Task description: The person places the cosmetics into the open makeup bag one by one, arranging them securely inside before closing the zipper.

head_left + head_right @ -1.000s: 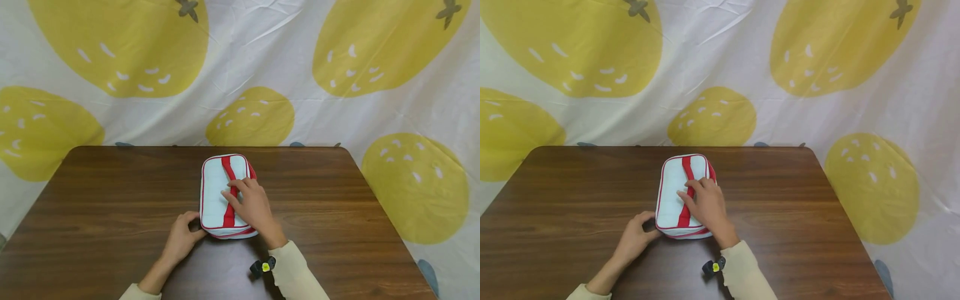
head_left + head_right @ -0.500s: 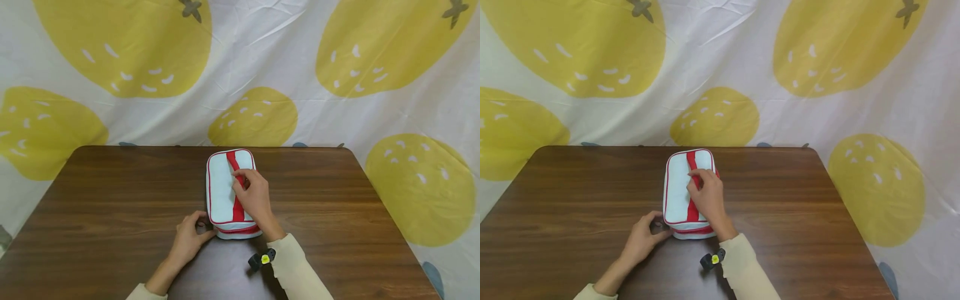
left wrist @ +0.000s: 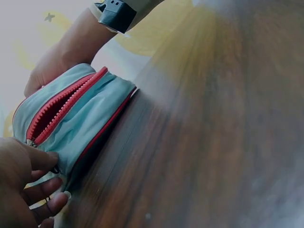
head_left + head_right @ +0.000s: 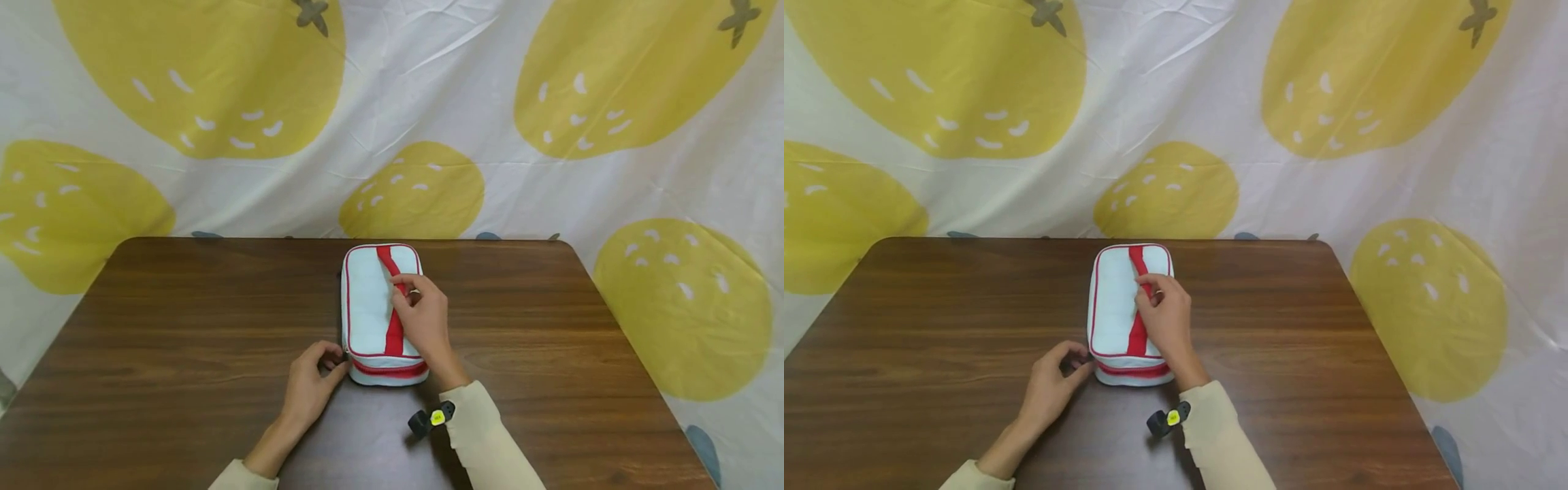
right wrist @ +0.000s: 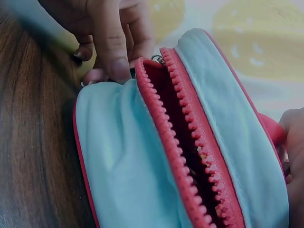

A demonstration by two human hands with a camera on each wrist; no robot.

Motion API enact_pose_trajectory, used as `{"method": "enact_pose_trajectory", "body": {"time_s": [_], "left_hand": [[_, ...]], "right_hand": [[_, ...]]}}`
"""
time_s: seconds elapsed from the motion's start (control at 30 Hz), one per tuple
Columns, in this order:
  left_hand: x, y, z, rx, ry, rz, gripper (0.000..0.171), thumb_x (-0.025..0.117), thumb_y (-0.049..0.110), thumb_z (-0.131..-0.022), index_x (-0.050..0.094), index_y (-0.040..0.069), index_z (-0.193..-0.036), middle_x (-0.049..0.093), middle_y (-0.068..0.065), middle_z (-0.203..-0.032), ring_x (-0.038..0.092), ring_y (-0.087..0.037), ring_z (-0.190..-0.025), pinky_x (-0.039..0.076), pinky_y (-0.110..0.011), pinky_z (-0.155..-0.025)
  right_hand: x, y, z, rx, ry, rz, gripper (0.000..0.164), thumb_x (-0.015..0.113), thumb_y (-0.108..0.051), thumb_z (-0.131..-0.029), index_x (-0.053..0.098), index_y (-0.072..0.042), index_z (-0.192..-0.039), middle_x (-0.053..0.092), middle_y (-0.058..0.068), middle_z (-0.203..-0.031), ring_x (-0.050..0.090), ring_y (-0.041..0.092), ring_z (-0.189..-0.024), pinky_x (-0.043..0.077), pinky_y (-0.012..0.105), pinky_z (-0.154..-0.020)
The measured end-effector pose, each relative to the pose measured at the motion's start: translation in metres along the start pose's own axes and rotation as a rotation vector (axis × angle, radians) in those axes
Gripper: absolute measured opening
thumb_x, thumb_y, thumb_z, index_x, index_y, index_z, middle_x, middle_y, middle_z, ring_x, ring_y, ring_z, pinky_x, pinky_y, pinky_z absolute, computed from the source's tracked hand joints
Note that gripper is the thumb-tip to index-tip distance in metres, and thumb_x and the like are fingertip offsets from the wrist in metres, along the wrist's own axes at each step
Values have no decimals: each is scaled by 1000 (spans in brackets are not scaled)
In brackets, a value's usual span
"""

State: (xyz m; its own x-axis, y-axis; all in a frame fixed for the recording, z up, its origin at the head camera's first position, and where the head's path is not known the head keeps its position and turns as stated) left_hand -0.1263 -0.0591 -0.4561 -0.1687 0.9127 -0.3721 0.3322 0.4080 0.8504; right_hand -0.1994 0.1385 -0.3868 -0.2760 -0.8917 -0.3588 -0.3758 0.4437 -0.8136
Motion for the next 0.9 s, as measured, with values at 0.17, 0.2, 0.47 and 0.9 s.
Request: {"method": "enact_pose_trajectory", "body": {"time_s": [0.17,0.2,0.47,0.9], "left_hand": [[-2,0,0,-5,5,43,21,78,-4,-73,64,8,-82,60,4,-73,55,-10,-64,45,-25,-56],[-2,0,0,-9,1,56,20,78,-4,-74,64,9,-82,60,5,-72,54,-9,-63,44,-24,-55],[-8,2,4,62,-9,84,12,75,0,-80,69,9,-85,65,3,-68,56,-6,-55,42,-19,-47],[-22,35,19,298,20,-37,19,77,-6,-74,68,9,-81,60,10,-69,46,1,-55,36,-13,-47]], "right_hand": [[-3,5,1,38,26,-14,15,65,-5,-85,72,-11,-96,57,0,-76,53,15,-59,45,22,-55],[-4,6,1,46,28,-14,15,65,-4,-85,73,-11,-96,57,0,-76,53,15,-59,45,21,-55],[-4,9,2,54,56,1,16,65,-4,-84,73,-13,-95,57,0,-74,53,13,-58,45,21,-55],[-1,2,7,-14,157,59,17,62,-5,-83,75,-15,-90,55,-5,-73,53,10,-62,45,23,-55]]}}
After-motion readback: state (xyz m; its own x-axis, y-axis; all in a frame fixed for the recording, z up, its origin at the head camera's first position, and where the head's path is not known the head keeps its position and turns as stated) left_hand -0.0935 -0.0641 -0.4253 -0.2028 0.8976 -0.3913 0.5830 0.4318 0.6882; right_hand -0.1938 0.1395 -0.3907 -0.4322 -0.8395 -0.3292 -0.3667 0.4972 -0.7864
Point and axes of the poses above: each hand's wrist, its own z-axis away from the middle knuckle, its own x-axis out of the palm, y = z × x, the point moved 6 cm from there along -z, towards the middle knuckle
